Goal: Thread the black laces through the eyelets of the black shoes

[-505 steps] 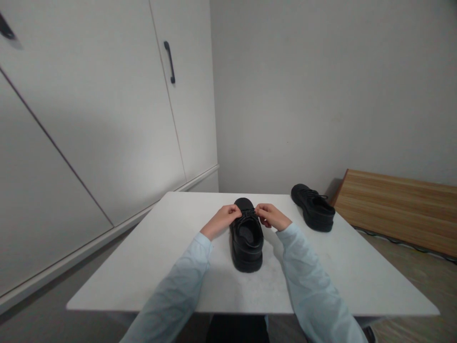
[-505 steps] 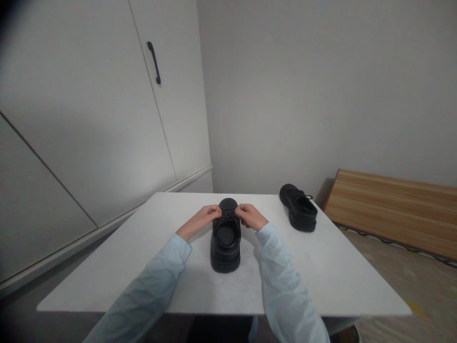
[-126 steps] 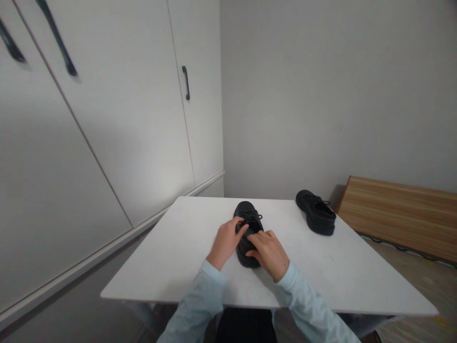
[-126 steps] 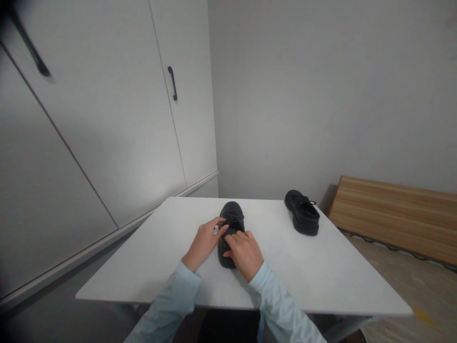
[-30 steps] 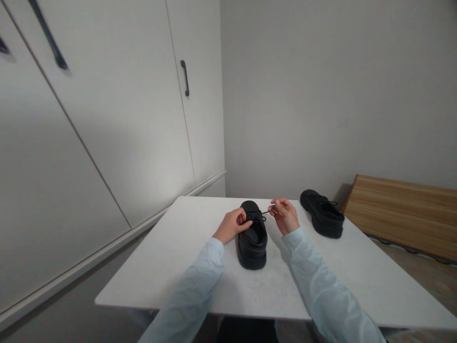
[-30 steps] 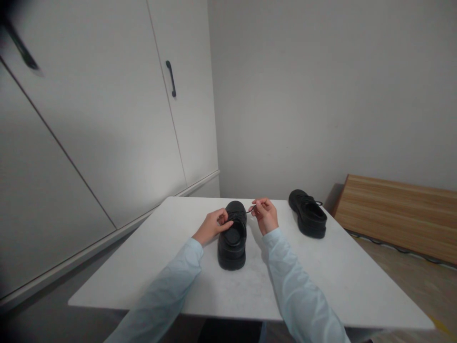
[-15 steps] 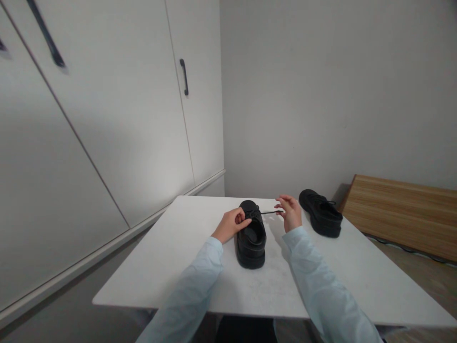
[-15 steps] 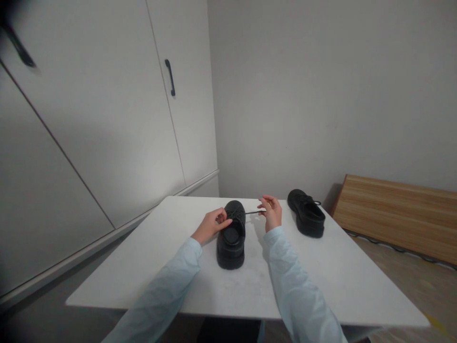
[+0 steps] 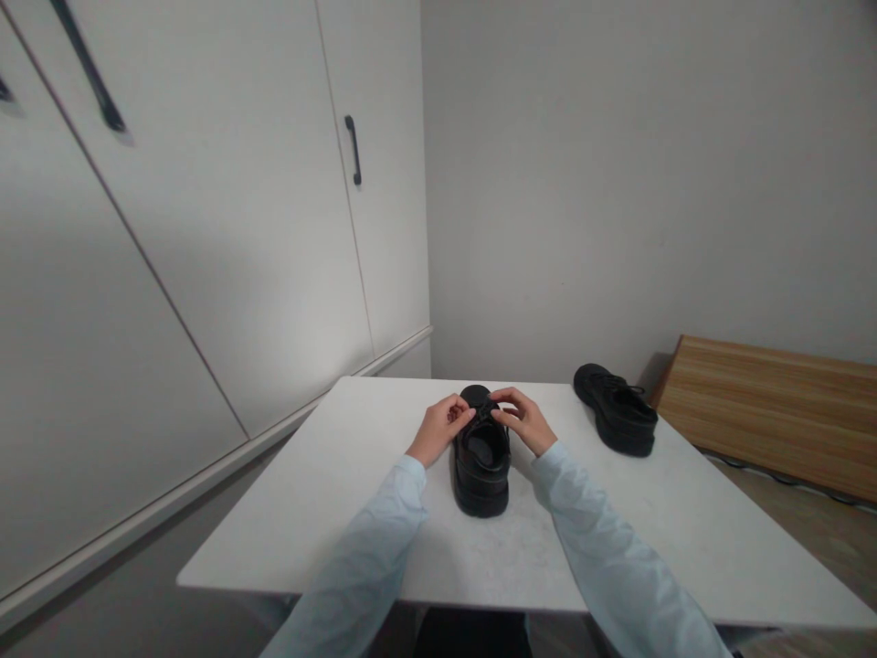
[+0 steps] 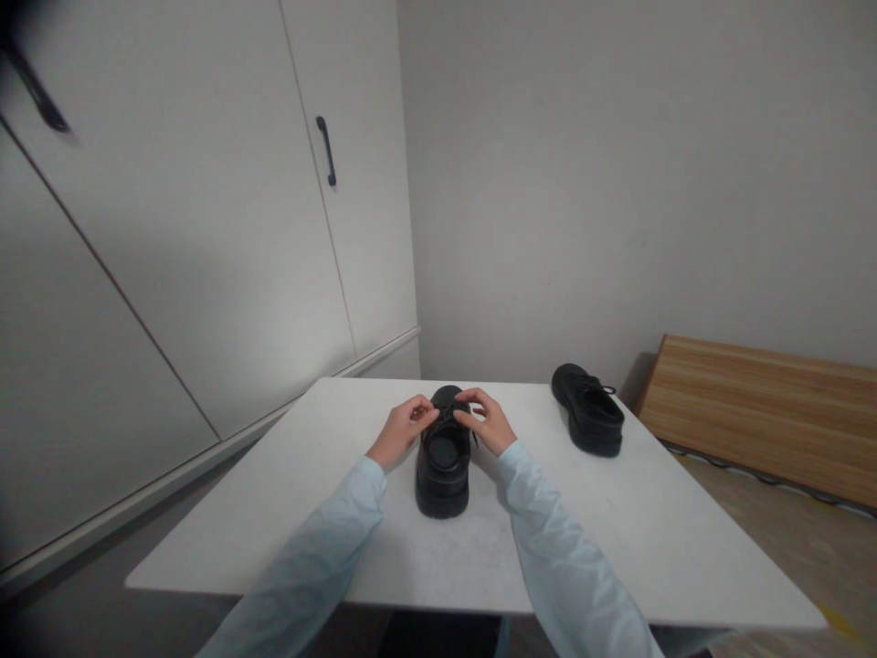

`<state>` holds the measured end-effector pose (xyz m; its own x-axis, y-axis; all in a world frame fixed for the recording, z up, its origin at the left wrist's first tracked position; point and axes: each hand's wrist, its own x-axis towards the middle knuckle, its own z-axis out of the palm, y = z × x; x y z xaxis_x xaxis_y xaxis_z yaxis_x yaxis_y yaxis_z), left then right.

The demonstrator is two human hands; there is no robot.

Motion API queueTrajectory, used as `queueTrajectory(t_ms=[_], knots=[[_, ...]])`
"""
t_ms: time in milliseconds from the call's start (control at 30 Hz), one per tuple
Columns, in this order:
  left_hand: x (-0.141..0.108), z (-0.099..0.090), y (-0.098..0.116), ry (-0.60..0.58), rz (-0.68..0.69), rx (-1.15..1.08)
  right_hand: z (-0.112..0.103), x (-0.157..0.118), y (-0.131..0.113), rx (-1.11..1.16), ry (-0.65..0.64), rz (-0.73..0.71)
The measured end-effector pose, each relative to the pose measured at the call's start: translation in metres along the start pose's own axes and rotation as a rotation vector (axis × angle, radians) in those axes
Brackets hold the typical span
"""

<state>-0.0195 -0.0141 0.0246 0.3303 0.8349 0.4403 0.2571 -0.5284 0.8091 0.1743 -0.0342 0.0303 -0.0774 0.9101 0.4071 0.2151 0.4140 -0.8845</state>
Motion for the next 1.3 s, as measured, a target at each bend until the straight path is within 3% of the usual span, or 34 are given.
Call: queueTrajectory(t_ms=[167, 367, 467, 800, 933, 1033, 1300], knots=[[0.003, -0.003, -0.002, 0.084, -0.027, 0.012, 0.003, -0.002, -0.001, -0.031, -0.035, -0.058], [0.001, 0.000, 0.000, -0.062, -0.003, -0.008, 0.003, -0.002, -0.001, -0.078, -0.079, -0.099], [0.001, 0.001, 0.001, -0.035, -0.009, -0.010, 0.004, -0.002, -0.002, -0.101, -0.079, -0.144], [0.009, -0.011, -0.010, 0.539, -0.090, 0.062, 0.008, -0.004, -0.008, -0.187, -0.069, -0.208], [0.009, -0.012, -0.011, 0.657, -0.043, 0.152, 0.009, -0.004, -0.008, -0.233, -0.060, -0.240], [0.007, -0.009, -0.005, 0.618, 0.019, 0.188, 0.010, -0.003, -0.007, -0.255, -0.054, -0.278], [-0.002, -0.002, 0.018, 0.317, 0.238, 0.301, 0.012, -0.003, -0.004, -0.319, -0.067, -0.302]])
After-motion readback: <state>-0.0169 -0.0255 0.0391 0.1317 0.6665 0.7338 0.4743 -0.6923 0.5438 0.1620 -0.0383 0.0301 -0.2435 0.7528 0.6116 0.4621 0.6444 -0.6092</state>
